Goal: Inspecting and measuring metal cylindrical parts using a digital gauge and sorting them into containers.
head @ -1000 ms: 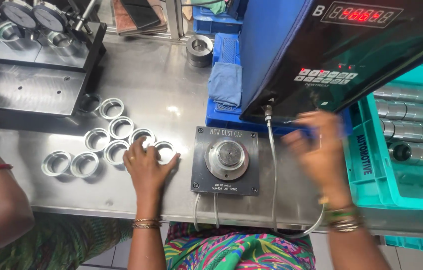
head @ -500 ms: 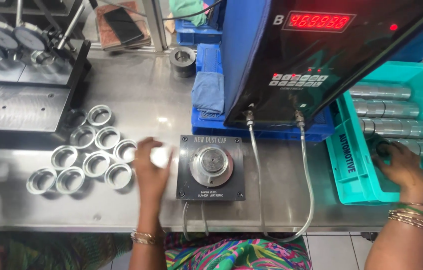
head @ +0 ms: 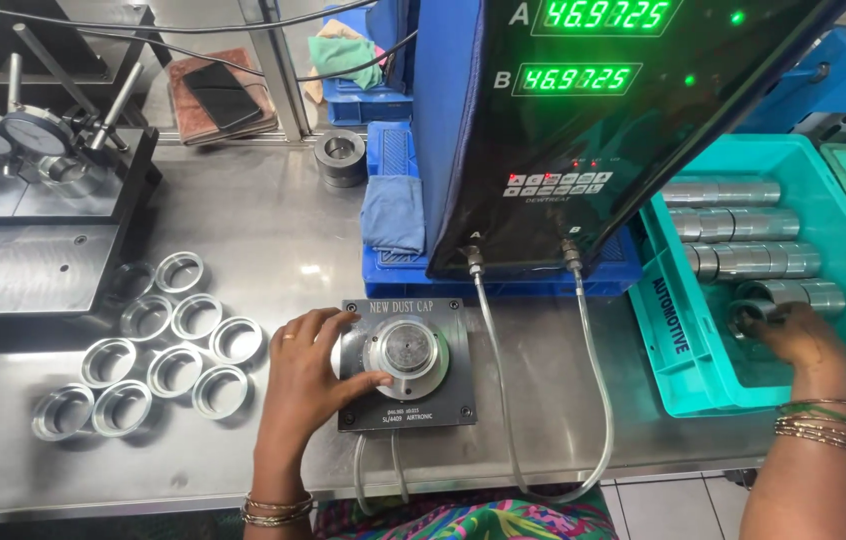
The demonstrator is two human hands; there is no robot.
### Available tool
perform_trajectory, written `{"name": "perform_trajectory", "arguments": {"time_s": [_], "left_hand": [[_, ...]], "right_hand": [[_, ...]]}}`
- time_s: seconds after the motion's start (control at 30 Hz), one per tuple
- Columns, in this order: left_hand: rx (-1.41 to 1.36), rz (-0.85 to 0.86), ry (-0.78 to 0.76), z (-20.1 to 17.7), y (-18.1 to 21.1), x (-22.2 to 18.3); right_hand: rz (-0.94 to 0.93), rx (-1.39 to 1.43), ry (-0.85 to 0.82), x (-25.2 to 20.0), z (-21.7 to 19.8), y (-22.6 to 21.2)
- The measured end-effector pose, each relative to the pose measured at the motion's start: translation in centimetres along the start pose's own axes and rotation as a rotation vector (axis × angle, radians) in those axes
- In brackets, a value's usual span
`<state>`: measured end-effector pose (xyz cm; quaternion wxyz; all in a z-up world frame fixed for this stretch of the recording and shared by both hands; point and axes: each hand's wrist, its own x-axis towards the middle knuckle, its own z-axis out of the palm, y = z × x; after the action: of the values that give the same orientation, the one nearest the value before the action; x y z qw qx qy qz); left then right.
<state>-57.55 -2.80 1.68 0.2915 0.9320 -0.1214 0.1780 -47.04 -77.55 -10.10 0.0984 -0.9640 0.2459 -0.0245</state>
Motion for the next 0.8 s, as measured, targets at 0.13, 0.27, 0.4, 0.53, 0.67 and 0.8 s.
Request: {"name": "perform_trajectory", "arguments": {"time_s": [0.13, 0.27, 0.4, 0.53, 0.67, 0.8], "left_hand": [[-0.06, 0.053, 0.017, 0.8, 2.7, 0.6], [-0.11, 0.008, -0.039, 2.1, 4.7, 1.5], [-0.199, -0.05, -0.047, 0.7, 5.5, 2.2], [-0.245, -0.039, 0.159, -0.8, 3.3, 2.1], [-0.079, -0.136, 0.435, -0.1, -2.7, 1.5], [0.166, -0.542, 0.14, 2.1, -6.4, -1.4]], "right_hand": [[0.209, -0.231, -0.199, -1.5, -1.6, -2.6], [0.229, -0.289, -0.204, -2.4, -2.4, -3.6], [0.095, -0.101, -0.159, -0.5, -0.5, 0.3], [-0.037, 0.666, -0.016, -4.8, -2.1, -2.2], [-0.244, 1.685, 0.06, -10.3, -5.7, -8.4], [-0.254, 2.069, 0.032, -15.9, -6.6, -17.4]]}}
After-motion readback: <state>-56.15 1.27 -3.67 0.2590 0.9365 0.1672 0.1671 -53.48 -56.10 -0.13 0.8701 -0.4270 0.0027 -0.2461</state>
